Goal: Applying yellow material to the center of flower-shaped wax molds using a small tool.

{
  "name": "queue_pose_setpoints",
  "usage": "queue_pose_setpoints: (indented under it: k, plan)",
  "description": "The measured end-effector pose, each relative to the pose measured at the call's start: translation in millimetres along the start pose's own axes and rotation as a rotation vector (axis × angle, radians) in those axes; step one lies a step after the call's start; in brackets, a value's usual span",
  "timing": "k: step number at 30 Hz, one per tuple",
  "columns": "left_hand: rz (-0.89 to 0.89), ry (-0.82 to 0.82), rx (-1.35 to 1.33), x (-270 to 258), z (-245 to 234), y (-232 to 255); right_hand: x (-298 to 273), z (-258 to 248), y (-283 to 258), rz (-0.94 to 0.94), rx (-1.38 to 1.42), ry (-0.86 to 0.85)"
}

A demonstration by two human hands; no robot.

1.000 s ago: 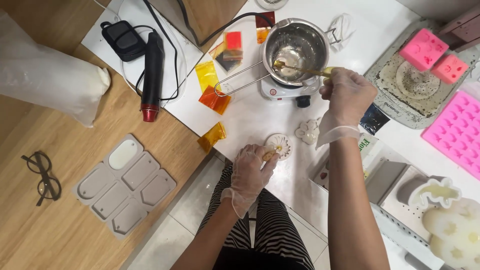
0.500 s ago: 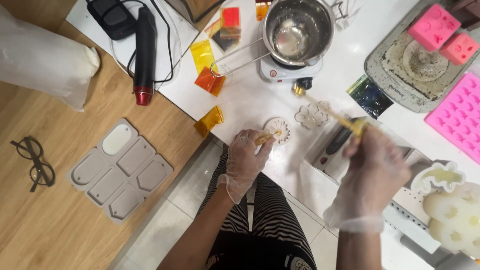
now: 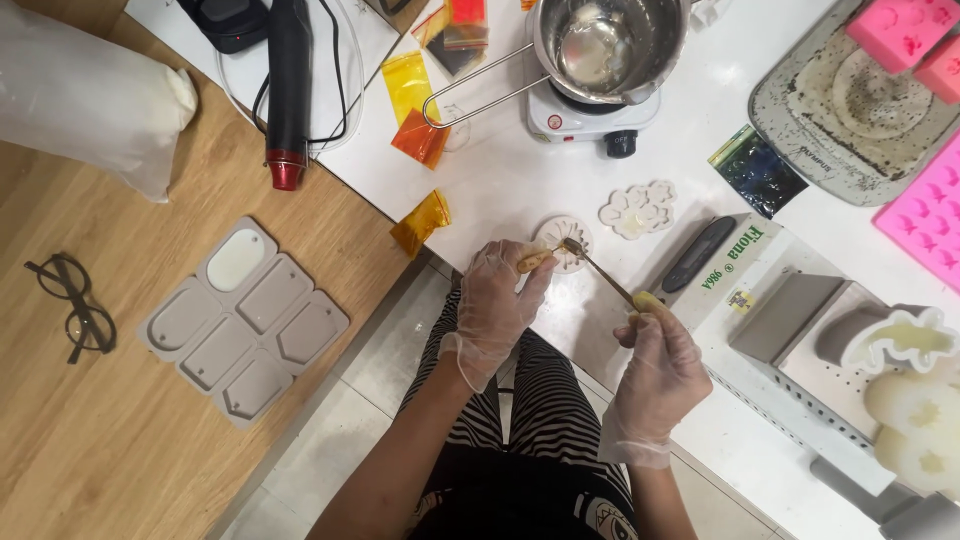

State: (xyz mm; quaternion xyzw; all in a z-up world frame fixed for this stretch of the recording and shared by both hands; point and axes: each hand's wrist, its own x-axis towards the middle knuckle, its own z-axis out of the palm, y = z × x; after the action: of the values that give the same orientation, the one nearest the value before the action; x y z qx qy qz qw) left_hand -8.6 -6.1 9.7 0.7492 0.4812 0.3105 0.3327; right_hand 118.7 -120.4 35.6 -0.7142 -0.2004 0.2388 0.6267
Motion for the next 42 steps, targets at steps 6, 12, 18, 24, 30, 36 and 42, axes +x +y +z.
queue_pose_setpoints:
  k: [6, 12, 18, 24, 30, 36, 42]
  plan:
    - [0.006, 0.012, 0.002, -1, 2, -1, -3, -2, -3, -0.237, -0.271, -0.103]
    - [0.004, 0.025, -0.002, 0, 2, -1, -4, -3, -3, -0.396, -0.457, -0.112]
    - [0.0, 0.023, 0.044, -3, 5, -4, -4, -3, -5, -0.409, -0.469, -0.111]
    - [0.007, 0.007, -0.006, 0, 2, -2, 9, 3, -24, -0.017, 0.142, 0.022]
    - [0.006, -0.008, 0.022, 1, 2, -2, 63, 42, -91, -0.085, 0.243, 0.069]
    - [0.157, 0.144, 0.013, 8, 3, -3, 160, 118, -73, -0.27, 0.185, 0.158]
    - [0.158, 0.102, 0.063, 5, 14, -18, 202, 101, -70, -0.479, -0.446, -0.244]
